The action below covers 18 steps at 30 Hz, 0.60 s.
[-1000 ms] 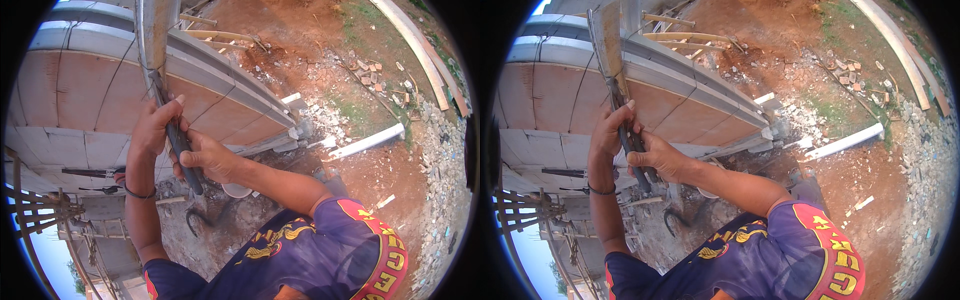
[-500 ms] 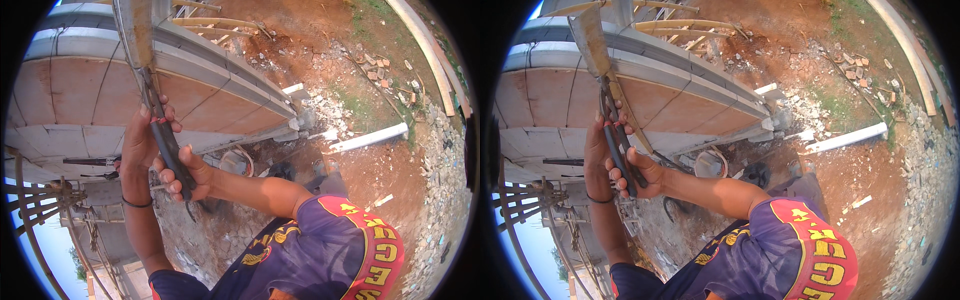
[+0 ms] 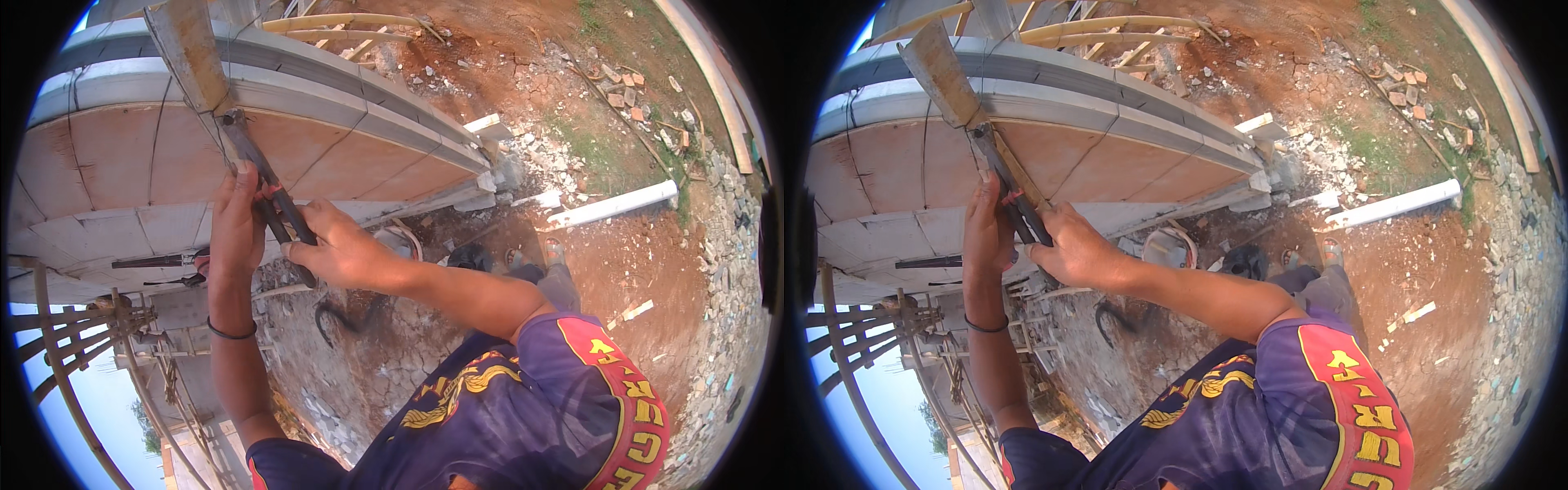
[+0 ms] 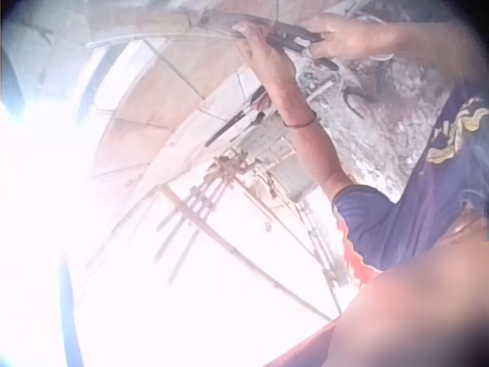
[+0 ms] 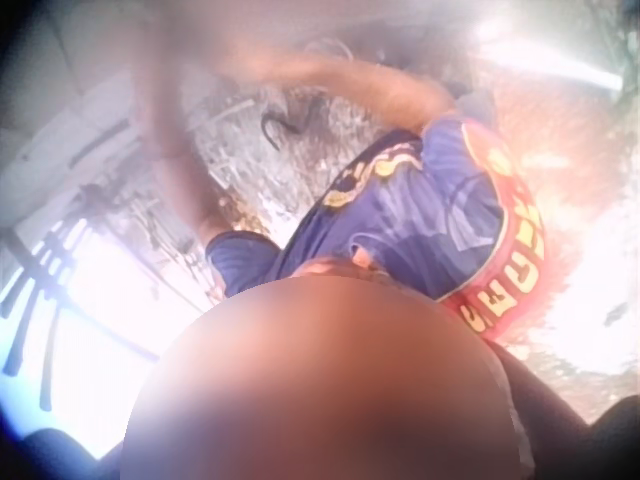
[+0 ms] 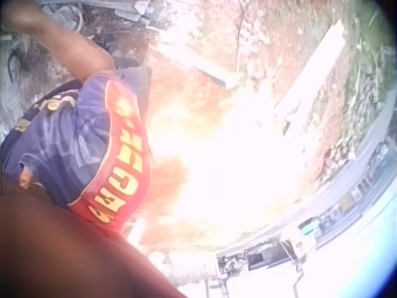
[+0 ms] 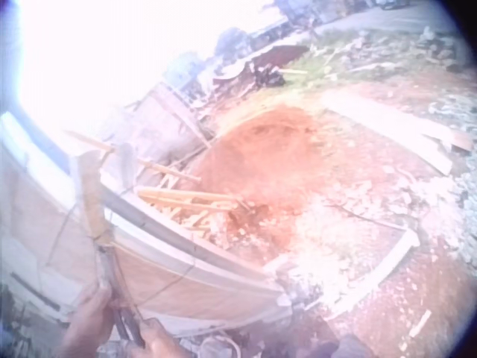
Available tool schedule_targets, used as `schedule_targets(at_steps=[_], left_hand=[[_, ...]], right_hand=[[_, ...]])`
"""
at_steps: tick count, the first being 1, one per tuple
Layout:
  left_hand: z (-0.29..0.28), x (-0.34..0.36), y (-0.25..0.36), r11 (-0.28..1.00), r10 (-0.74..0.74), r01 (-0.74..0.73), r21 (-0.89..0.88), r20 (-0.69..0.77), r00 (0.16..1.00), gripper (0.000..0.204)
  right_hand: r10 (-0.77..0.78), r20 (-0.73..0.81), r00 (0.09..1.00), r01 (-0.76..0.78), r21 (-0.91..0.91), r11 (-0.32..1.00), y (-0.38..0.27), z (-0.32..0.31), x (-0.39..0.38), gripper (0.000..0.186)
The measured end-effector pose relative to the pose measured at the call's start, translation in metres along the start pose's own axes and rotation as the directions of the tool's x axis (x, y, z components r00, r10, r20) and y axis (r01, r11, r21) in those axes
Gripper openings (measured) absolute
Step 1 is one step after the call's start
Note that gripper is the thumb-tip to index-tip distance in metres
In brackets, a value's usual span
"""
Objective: The person retrieves a long metal trim piece and a hammer from a pile of construction materials. They position the trim against a wooden structure and use the hammer to drive nails into it. The person then uses pliers to adjust or secure the trim.
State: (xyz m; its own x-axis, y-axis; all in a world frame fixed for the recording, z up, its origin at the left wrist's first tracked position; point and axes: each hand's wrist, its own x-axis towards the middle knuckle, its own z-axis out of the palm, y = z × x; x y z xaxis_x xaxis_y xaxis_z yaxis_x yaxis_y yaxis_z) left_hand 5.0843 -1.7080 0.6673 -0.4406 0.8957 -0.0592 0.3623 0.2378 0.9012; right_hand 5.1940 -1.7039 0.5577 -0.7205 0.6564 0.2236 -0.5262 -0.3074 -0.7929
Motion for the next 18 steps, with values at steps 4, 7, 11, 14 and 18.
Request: schedule_targets(at_steps=[4, 7, 11, 14, 18], left_hand=[[0.004, 0.015, -0.026, 0.957, 0.001, -0.015, -0.289, -0.048, 0.999, 0.024], [0.005, 0.031, -0.038, 0.95, 0.057, -0.034, -0.312, 0.065, 0.996, 0.026], [0.022, 0.037, -0.051, 0.914, 0.206, -0.153, -0.375, 0.105, 0.973, 0.035], [0.029, 0.034, -0.063, 0.81, 0.341, -0.262, -0.525, 0.059, 0.938, 0.034], [0.0, 0.041, -0.079, 0.895, 0.28, -0.273, -0.353, -0.034, 0.96, 0.037]], right_hand=[[-0.138, -0.158, 0.978, 0.087, -0.296, 0.951, -0.011, -0.021, -0.006, 0.042], [-0.23, -0.289, 0.929, 0.073, -0.467, 0.881, -0.031, -0.035, -0.018, 0.044], [-0.465, -0.2, 0.862, 0.169, -0.752, 0.637, -0.05, -0.039, -0.032, 0.048], [-0.497, -0.085, 0.864, 0.124, -0.919, 0.373, -0.062, -0.036, -0.047, 0.046], [-0.433, -0.049, 0.9, 0.079, -0.959, 0.273, -0.082, -0.039, -0.066, 0.043]])
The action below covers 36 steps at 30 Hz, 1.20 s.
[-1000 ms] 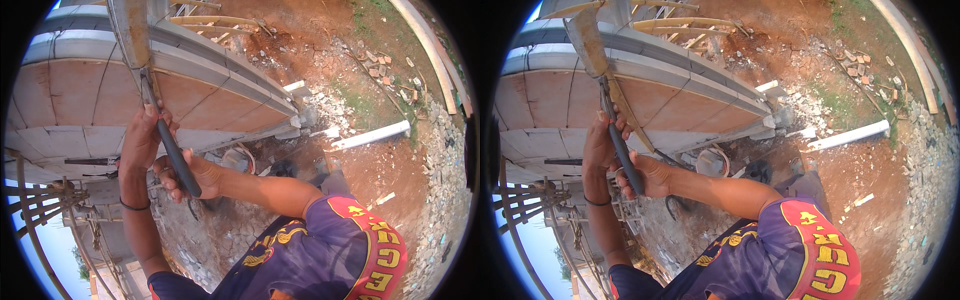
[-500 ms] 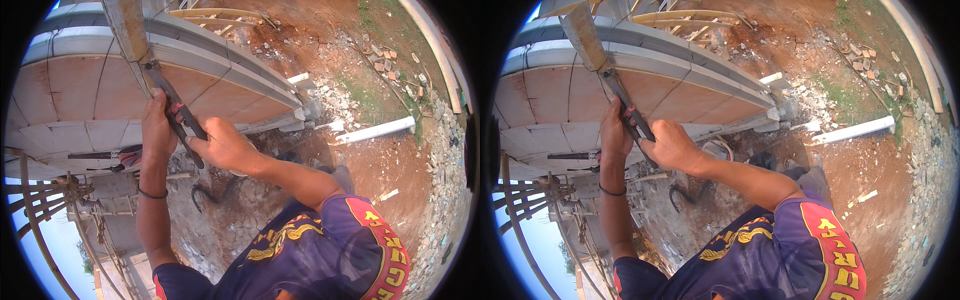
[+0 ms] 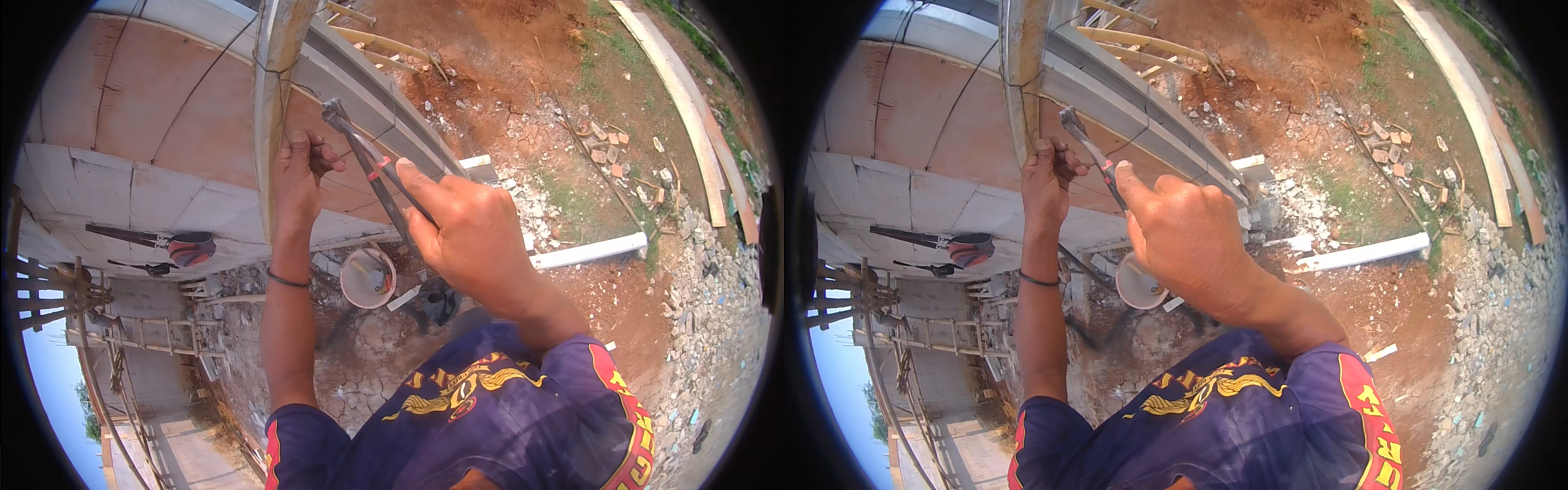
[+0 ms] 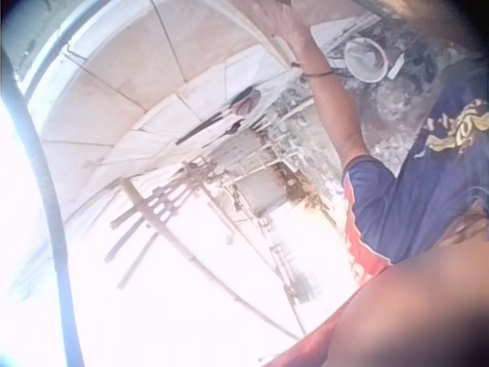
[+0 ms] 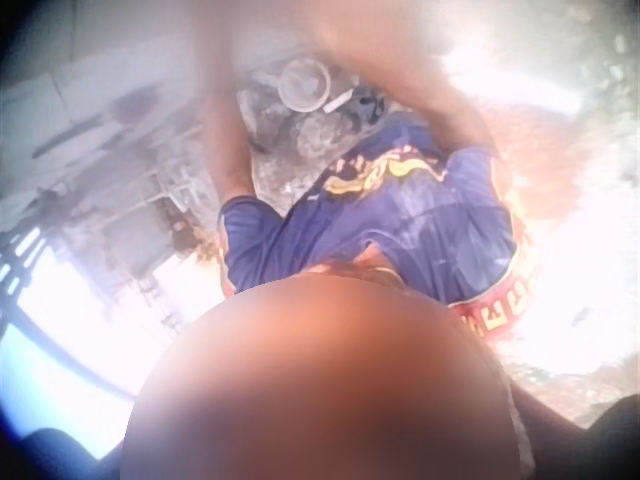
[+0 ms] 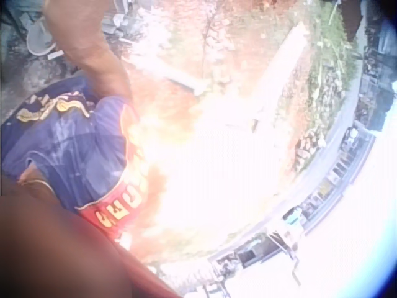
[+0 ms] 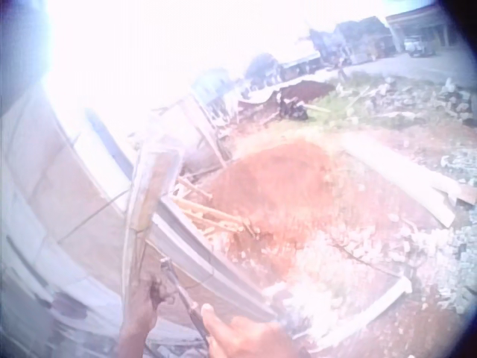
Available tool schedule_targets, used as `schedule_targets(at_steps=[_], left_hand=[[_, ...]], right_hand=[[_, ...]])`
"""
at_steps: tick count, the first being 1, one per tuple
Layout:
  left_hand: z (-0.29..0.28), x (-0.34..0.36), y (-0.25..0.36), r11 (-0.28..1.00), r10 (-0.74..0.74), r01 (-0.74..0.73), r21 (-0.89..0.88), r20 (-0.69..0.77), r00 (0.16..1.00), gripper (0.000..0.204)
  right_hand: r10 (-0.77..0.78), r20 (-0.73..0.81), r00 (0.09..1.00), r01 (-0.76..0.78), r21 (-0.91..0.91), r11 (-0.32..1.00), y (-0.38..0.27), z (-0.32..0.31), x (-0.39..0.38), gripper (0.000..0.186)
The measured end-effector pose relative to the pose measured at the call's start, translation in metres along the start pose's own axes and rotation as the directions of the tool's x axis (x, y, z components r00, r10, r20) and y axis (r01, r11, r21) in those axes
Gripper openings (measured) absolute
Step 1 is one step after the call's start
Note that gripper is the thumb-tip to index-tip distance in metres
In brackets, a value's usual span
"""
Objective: The person retrieves a long metal trim piece and a hammer from a pile of construction materials. They position the trim against a wooden structure and use the hammer to drive nails into it. The person then uses pliers to adjust or secure the trim.
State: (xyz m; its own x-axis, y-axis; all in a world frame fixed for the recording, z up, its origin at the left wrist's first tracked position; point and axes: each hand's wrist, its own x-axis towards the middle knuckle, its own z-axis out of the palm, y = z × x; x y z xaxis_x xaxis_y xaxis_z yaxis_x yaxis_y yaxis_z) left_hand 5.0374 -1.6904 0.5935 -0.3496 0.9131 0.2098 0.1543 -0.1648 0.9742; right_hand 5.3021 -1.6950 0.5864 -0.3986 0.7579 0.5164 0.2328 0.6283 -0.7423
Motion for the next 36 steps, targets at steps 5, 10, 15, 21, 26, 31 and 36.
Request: schedule_targets(at_steps=[5, 10, 15, 21, 26, 31, 36], left_hand=[[-0.053, -0.006, 0.029, 0.998, 0.034, -0.037, 0.057, 0.05, 0.998, 0.027], [-0.032, -0.022, 0.066, 0.244, 0.682, -0.447, 0.861, 0.175, 0.71, 0.028], [-0.018, -0.028, 0.06, 0.279, 0.658, -0.428, 0.86, 0.153, 0.737, 0.03], [0.012, -0.024, 0.022, 0.762, 0.497, -0.394, 0.514, -0.074, 0.864, 0.044], [0.04, -0.016, 0.032, 0.98, 0.135, -0.126, 0.155, -0.046, 0.99, 0.041], [0.045, -0.016, 0.042, 0.985, -0.073, 0.08, 0.154, -0.047, 0.996, 0.03], [0.044, -0.013, 0.04, 0.962, -0.047, 0.058, 0.265, -0.05, 0.998, 0.034]], right_hand=[[-0.074, -0.029, 0.997, 0.077, 0.13, 0.989, -0.002, 0.0, 0.013, 0.045], [-0.085, -0.112, 0.99, 0.107, 0.207, 0.973, -0.013, 0.024, 0.029, 0.043], [-0.071, -0.131, 0.989, 0.103, 0.26, 0.96, -0.012, 0.036, 0.035, 0.043], [-0.055, -0.251, 0.966, 0.161, 0.426, 0.891, -0.007, 0.065, 0.038, 0.042], [-0.069, -0.282, 0.957, 0.199, 0.462, 0.864, -0.008, 0.084, 0.028, 0.041], [-0.01, -0.377, 0.926, 0.171, 0.396, 0.902, -0.004, 0.11, 0.025, 0.036], [0.268, 0.122, 0.956, -0.271, 0.723, 0.636, 0.003, 0.122, 0.03, 0.035]])
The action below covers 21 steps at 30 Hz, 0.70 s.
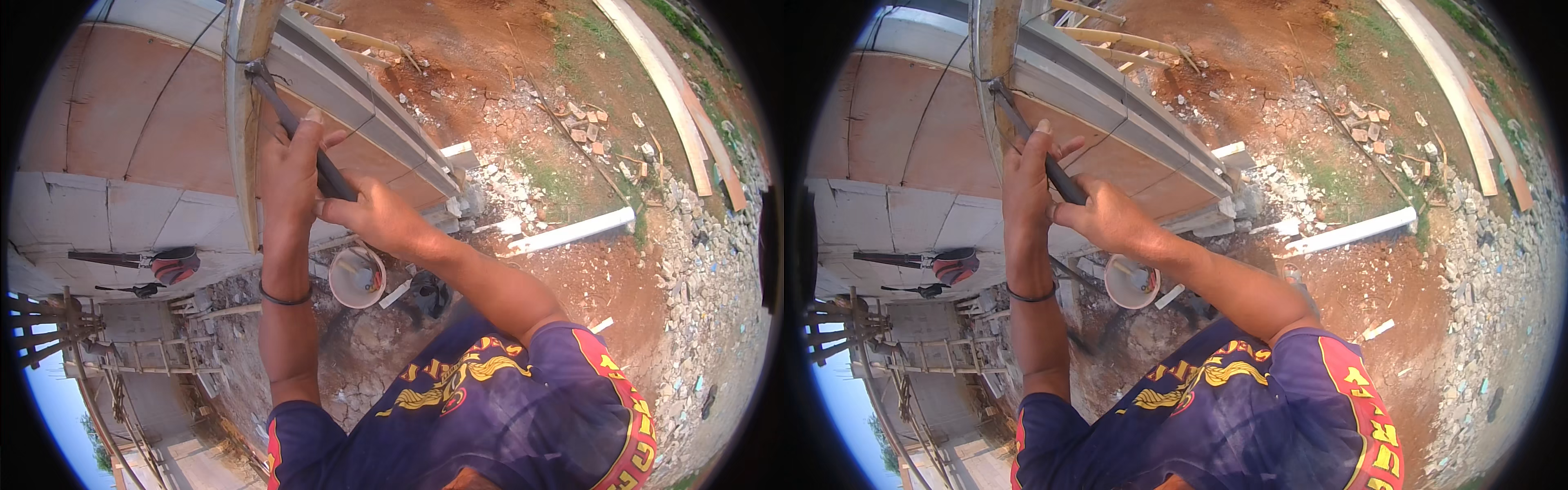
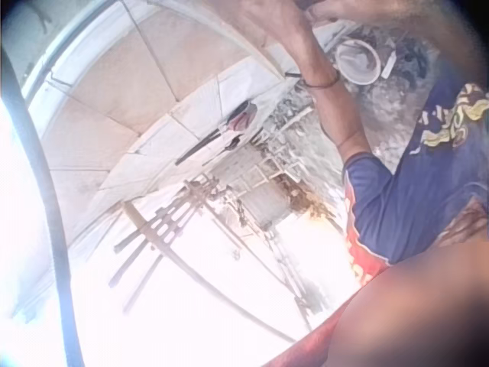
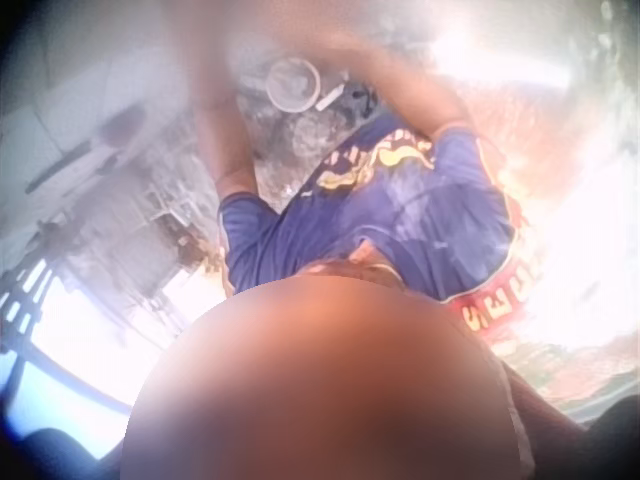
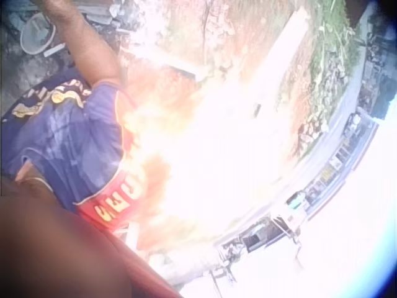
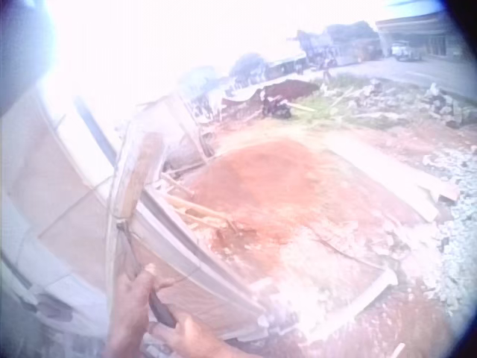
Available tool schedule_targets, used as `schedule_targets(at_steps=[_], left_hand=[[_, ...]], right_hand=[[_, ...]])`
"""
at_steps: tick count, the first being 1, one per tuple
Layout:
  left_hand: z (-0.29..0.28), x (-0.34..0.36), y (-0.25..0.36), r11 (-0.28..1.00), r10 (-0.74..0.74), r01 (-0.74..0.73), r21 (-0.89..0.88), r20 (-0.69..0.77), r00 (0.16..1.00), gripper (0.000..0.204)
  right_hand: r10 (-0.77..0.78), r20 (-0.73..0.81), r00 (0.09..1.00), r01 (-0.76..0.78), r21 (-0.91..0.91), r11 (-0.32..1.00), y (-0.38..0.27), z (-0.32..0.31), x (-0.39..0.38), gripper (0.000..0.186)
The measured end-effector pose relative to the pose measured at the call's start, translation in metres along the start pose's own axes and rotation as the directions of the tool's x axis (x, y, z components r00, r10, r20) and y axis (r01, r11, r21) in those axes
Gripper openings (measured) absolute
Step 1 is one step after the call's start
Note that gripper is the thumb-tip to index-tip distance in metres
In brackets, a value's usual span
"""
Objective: The person retrieves a long metal trim piece and a hammer from a pile of construction materials. They position the trim against a wooden structure and use the hammer to drive nails into it. The person then uses pliers to adjust or secure the trim.
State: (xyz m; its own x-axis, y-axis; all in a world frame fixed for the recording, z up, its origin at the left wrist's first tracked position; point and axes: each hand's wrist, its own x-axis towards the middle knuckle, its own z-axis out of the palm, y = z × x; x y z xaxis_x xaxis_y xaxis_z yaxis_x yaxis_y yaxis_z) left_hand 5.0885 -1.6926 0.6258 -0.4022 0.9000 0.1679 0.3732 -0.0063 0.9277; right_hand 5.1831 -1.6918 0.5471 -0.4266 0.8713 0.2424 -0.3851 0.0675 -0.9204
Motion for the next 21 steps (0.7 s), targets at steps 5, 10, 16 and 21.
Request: schedule_targets(at_steps=[5, 10, 16, 21], left_hand=[[-0.03, 0.003, -0.001, 0.838, 0.219, 0.128, -0.53, 0.543, 0.81, 0.055], [-0.01, 0.008, -0.019, 0.457, 0.33, 0.341, -0.821, 0.513, 0.793, 0.057], [-0.02, 0.009, 0.009, 0.442, 0.198, 0.532, -0.722, 0.657, 0.727, 0.045], [-0.031, -0.001, 0.009, 0.522, 0.036, 0.476, -0.708, 0.576, 0.817, 0.045]], right_hand=[[0.134, 0.588, 0.798, -0.439, 0.413, 0.798, -0.005, -0.002, -0.005, 0.035], [-0.204, 0.687, 0.697, -0.649, 0.726, 0.228, -0.007, 0.01, -0.007, 0.044], [-0.191, 0.926, 0.326, 0.305, 0.088, 0.948, 0.037, -0.075, 0.064, 0.067], [-0.42, -0.03, 0.907, 0.418, 0.191, 0.888, 0.056, -0.08, 0.243, 0.092]])
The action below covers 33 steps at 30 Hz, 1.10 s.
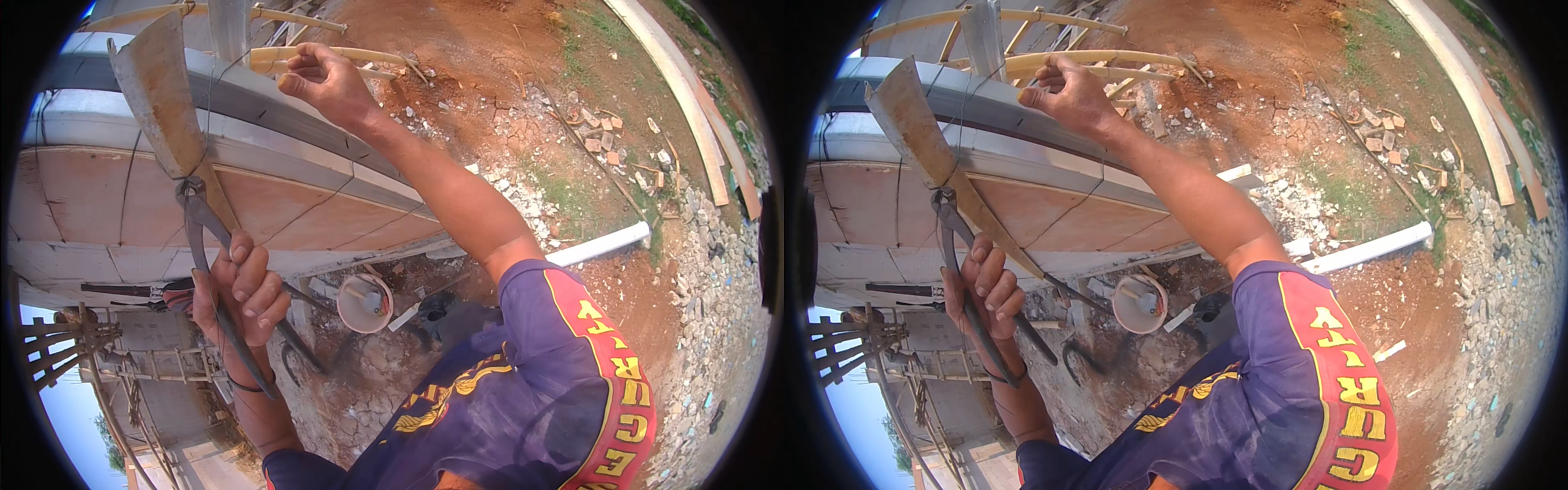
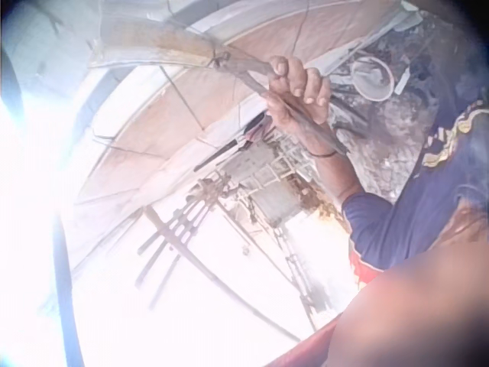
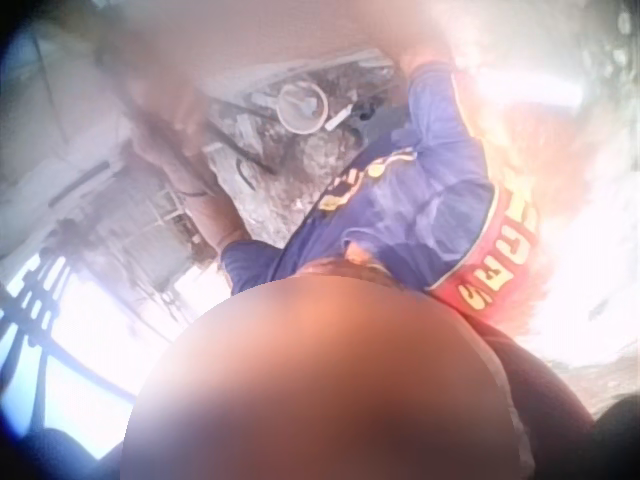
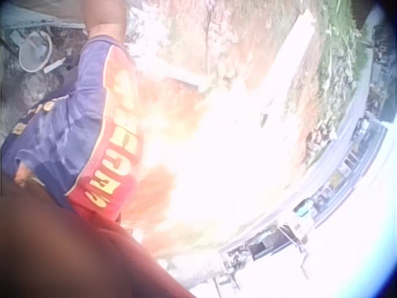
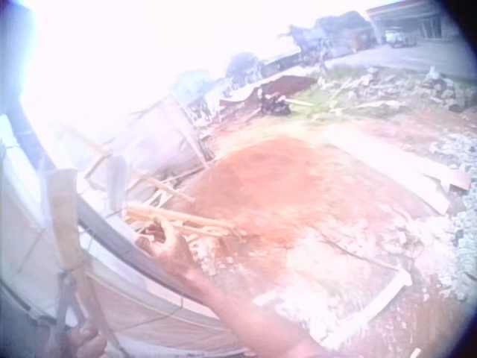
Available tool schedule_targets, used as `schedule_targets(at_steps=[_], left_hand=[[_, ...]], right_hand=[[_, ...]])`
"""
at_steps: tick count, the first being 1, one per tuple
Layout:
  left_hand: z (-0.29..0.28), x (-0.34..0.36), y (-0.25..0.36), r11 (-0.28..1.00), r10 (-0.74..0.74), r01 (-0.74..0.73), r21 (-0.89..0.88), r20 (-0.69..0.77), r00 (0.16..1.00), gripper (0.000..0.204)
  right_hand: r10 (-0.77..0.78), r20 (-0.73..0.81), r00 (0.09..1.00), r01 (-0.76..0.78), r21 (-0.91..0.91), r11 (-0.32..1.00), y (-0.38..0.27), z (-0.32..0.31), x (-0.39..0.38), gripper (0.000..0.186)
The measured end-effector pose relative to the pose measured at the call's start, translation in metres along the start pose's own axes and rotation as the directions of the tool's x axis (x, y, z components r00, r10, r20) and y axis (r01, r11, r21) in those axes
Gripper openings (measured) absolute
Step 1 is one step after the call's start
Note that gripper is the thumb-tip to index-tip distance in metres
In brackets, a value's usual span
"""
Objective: The person retrieves a long metal trim piece and a hammer from a pile of construction materials. They position the trim against a wooden structure and use the hammer to drive nails into it. The person then uses pliers to adjust or secure the trim.
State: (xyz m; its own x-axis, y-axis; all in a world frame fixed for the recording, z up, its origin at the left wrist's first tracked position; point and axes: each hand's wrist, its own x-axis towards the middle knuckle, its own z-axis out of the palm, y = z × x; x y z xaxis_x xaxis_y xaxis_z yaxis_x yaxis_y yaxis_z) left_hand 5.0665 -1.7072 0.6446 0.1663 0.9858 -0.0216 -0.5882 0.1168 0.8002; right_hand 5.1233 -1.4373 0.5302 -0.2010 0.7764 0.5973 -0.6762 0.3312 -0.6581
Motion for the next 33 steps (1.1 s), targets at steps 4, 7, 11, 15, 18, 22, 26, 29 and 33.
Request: schedule_targets(at_steps=[4, 7, 11, 15, 18, 22, 26, 29, 33], left_hand=[[0.007, -0.003, 0.001, 0.997, -0.008, 0.01, -0.081, 0.024, 1.0, 0.043], [0.012, -0.004, 0.004, 0.996, -0.017, 0.018, -0.089, 0.003, 1.0, 0.041], [0.015, -0.012, 0.011, 0.996, -0.074, 0.071, -0.053, -0.063, 0.995, 0.047], [0.018, -0.02, 0.02, 0.991, -0.125, 0.121, -0.048, -0.099, 0.987, 0.047], [0.025, -0.023, 0.026, 0.988, -0.155, 0.152, -0.029, -0.13, 0.979, 0.046], [0.037, -0.027, 0.03, 0.972, -0.146, 0.188, 0.14, -0.266, 0.953, 0.044], [0.05, -0.028, 0.038, 0.736, 0.001, 0.364, 0.571, -0.539, 0.843, 0.041], [0.055, -0.027, 0.042, 0.015, 0.334, 0.528, 0.849, -0.502, 0.798, 0.038], [0.052, -0.028, 0.041, -0.762, 0.542, 0.543, 0.353, -0.112, 0.833, 0.048]], right_hand=[[-0.13, 0.149, 0.98, 0.147, -0.111, 0.983, 0.039, 0.041, 0.086, 0.12], [-0.158, 0.247, 0.956, 0.167, -0.012, 0.986, 0.044, 0.053, 0.104, 0.135], [-0.098, 0.281, 0.955, 0.13, -0.096, 0.987, 0.038, 0.052, 0.101, 0.128], [-0.231, 0.212, 0.95, 0.257, -0.104, 0.961, 0.031, 0.055, 0.097, 0.116], [-0.24, 0.18, 0.954, 0.261, -0.102, 0.96, 0.027, 0.056, 0.091, 0.118], [-0.213, 0.215, 0.953, 0.237, -0.094, 0.967, 0.023, 0.052, 0.089, 0.11], [-0.285, 0.191, 0.939, 0.29, 0.005, 0.957, 0.023, 0.053, 0.093, 0.101], [-0.206, 0.18, 0.962, 0.222, -0.077, 0.972, 0.024, 0.055, 0.091, 0.098], [-0.232, 0.178, 0.956, 0.25, -0.089, 0.964, 0.025, 0.053, 0.086, 0.097]])
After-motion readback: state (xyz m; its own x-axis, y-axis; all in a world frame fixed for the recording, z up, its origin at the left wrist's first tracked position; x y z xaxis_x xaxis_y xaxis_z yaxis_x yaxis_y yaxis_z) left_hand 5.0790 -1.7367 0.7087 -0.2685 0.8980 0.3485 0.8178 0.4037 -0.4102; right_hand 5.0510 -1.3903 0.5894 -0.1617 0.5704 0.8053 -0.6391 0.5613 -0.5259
